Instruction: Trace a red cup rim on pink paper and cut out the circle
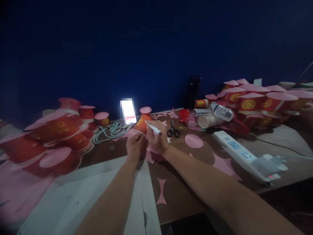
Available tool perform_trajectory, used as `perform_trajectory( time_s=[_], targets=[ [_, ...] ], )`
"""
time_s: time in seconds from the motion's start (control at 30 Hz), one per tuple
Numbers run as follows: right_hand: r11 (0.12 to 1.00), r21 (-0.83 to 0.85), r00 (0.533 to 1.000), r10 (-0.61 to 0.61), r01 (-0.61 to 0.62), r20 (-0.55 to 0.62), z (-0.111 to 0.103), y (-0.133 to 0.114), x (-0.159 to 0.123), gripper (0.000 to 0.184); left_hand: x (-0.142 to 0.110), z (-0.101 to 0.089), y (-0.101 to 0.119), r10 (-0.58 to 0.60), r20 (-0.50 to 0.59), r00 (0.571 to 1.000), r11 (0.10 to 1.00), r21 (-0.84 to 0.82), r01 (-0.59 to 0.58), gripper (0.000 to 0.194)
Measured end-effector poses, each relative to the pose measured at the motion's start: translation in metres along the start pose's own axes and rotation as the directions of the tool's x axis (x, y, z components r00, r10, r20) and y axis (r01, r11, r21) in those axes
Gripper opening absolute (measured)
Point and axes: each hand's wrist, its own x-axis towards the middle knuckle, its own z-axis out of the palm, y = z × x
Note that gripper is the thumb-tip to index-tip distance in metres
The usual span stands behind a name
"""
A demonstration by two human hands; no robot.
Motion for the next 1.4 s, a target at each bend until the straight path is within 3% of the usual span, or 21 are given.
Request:
perform_trajectory(
  time_s=[0.1,0.17,0.27,0.43,0.73,0.87,1.23,1.4],
  targets=[
    [1.0,0.013,1.0,-0.006,0.006,-0.016,0.002,-0.001,-0.003,0.028,0.004,0.001,0.001,-0.151,0.053,0.987,0.926,-0.341,0.16,0.022],
    [0.999,0.001,0.999,-0.034,0.034,0.017,0.004,0.0,-0.006,0.028,0.008,0.001,0.0,-0.179,0.071,0.981,0.834,-0.518,0.189,0.025],
    [0.998,-0.03,0.996,-0.055,0.057,0.075,0.006,0.002,-0.009,0.025,0.013,0.001,-0.003,-0.213,0.029,0.977,0.756,-0.628,0.183,0.026],
    [0.994,-0.065,0.99,-0.081,0.089,0.118,0.007,0.006,-0.01,0.024,0.015,0.002,-0.005,-0.219,-0.002,0.976,0.744,-0.648,0.166,0.025],
    [0.987,-0.079,0.977,-0.127,0.143,0.173,0.005,-0.001,-0.009,0.022,0.012,0.0,-0.004,-0.202,0.085,0.976,0.739,-0.641,0.208,0.032],
    [0.986,-0.09,0.967,-0.117,0.141,0.228,0.005,0.001,-0.009,0.022,0.01,0.0,-0.003,-0.248,0.116,0.962,0.763,-0.588,0.268,0.037],
    [0.986,-0.089,0.971,-0.122,0.142,0.205,0.008,0.004,-0.007,0.016,0.015,0.003,-0.013,-0.221,0.112,0.969,0.78,-0.576,0.244,0.028],
    [0.986,-0.072,0.974,-0.132,0.147,0.186,0.008,0.004,-0.007,0.016,0.018,0.002,-0.012,-0.241,0.096,0.966,0.723,-0.646,0.244,0.024]
  ],
)
